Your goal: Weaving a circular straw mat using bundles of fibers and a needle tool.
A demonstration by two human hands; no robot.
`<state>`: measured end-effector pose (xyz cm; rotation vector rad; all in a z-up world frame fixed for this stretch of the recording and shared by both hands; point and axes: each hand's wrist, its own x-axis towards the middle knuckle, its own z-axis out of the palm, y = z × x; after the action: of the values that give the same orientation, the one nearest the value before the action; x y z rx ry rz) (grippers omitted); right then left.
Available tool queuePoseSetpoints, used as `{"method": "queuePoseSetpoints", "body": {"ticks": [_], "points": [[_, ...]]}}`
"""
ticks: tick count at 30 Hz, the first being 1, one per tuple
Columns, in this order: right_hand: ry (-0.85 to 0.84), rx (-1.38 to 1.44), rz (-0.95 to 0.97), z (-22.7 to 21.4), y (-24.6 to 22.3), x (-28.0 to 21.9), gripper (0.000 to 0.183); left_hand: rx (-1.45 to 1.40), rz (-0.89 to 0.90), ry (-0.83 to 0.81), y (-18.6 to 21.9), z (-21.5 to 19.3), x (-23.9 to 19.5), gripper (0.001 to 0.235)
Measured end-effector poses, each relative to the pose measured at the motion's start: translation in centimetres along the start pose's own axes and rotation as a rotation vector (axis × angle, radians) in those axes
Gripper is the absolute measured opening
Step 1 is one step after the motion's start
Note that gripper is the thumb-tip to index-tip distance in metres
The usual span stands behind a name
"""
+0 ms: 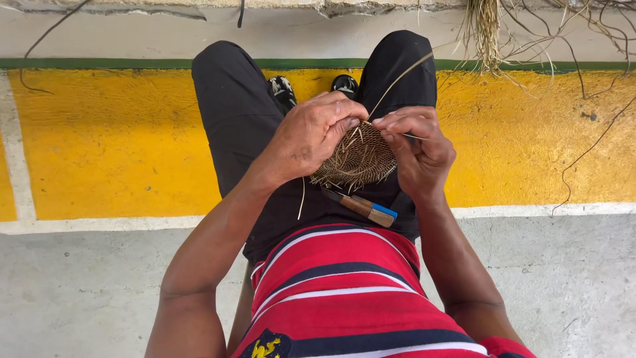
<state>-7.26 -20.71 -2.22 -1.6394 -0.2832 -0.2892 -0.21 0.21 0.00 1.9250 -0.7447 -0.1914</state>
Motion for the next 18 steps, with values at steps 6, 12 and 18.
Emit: {"method": "queuePoseSetpoints", "body": {"ticks": [6,12,18], "points": [[0.002,-0.345,-0.142,0.24,-0.67,0.07,0.019,-0.012,-0.004,-0.004,-0.11,0.16,0.0,0.017],[0.034,-0.088,-0.008,0.28,0.0,0.38,0.014,-0.011,0.001,0.006,-0.5,0.33,-0.06,0.018],[-0.054,-0.613,-0.216,0.87,0.11,0.34,0.022,-0.014,0.0,0.001,-0.34,0.37,-0.03,0.018]]}}
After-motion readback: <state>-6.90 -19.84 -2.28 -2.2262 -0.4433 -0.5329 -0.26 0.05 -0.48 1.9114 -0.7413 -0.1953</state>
